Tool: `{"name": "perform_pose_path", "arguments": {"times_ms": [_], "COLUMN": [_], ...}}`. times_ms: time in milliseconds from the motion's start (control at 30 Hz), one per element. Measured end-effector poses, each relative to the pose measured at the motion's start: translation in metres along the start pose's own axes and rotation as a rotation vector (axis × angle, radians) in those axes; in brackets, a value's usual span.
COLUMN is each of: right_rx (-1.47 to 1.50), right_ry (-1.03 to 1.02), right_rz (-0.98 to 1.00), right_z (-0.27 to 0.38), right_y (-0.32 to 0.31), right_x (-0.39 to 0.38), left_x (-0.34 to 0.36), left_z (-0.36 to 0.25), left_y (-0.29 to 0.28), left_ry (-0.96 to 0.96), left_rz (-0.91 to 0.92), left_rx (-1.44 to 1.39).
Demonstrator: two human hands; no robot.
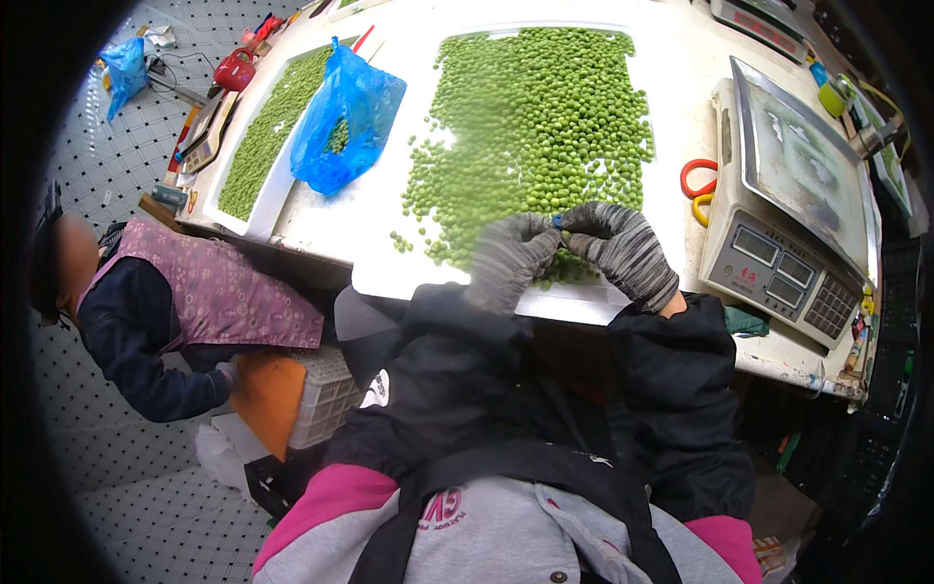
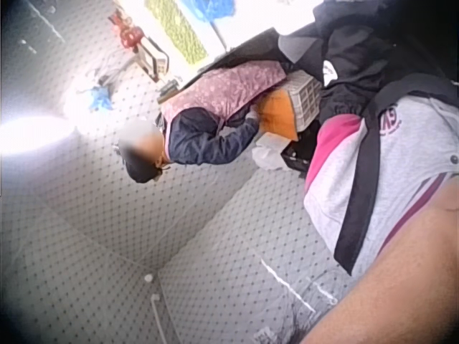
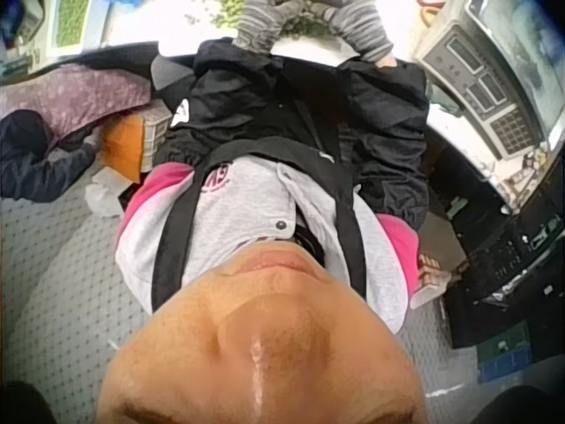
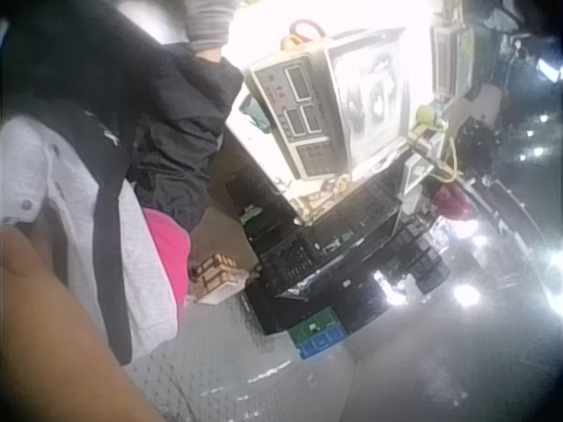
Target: The person spreads and sorts green peas on a white tray using gloved hands, moving peas from a blue bag and arranging them in rows. A coworker performs similar sorting on an adjacent tray. The person occasionally uses a digital scale on the table.
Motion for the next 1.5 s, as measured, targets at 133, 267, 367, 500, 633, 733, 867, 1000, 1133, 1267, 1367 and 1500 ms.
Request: {"name": "perform_pose_path", "arguments": {"times_ms": [133,267,367,500,633,733,867,1000,1133,1267,1367,1500], "right_rx": [0.02,0.126,-0.253,-0.212,-0.316,-0.33,-0.35,-0.308,-0.238,-0.27,-0.267,-0.233], "right_ry": [0.005,0.0,-0.067,-0.022,-0.168,-0.189,-0.215,-0.227,-0.279,-0.27,-0.28,-0.286], "right_rz": [-0.03,-0.143,-0.235,-0.297,-0.327,-0.32,-0.303,-0.294,-0.28,-0.26,-0.271,-0.269], "right_z": [-0.003,-0.01,-0.01,-0.021,-0.017,-0.016,-0.012,-0.006,0.0,0.0,0.0,0.003], "right_y": [-0.003,-0.007,-0.011,-0.015,-0.015,-0.014,-0.013,-0.011,-0.006,-0.005,-0.006,-0.006], "right_x": [0.0,0.003,0.005,0.006,0.007,0.008,0.007,0.005,0.003,0.003,0.003,0.002], "left_x": [-0.004,-0.025,-0.037,-0.016,0.014,0.033,0.043,0.036,0.031,0.036,0.041,0.036], "left_z": [-0.006,-0.02,-0.034,-0.041,-0.039,-0.027,-0.018,-0.02,-0.02,-0.016,-0.016,-0.019], "left_y": [0.001,-0.006,-0.028,-0.083,-0.1,-0.098,-0.094,-0.101,-0.1,-0.089,-0.087,-0.089], "left_ry": [0.055,0.278,0.522,0.571,0.548,0.316,0.199,0.261,0.289,0.26,0.237,0.191], "left_rz": [-0.04,-0.12,-0.123,-0.284,-0.174,-0.15,-0.07,-0.111,-0.135,-0.109,-0.102,-0.066], "left_rx": [0.005,0.08,0.536,1.024,1.189,1.348,1.296,1.093,0.959,1.253,1.309,1.035]}}
Point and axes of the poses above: each hand's wrist, its own x-axis towards the middle knuckle, its own y-axis out of the palm, z = x × y, the point moved 6 cm from there along x, towards the middle knuckle, and after that the axes turned 3 degrees about -z, right-handed, at the moved point
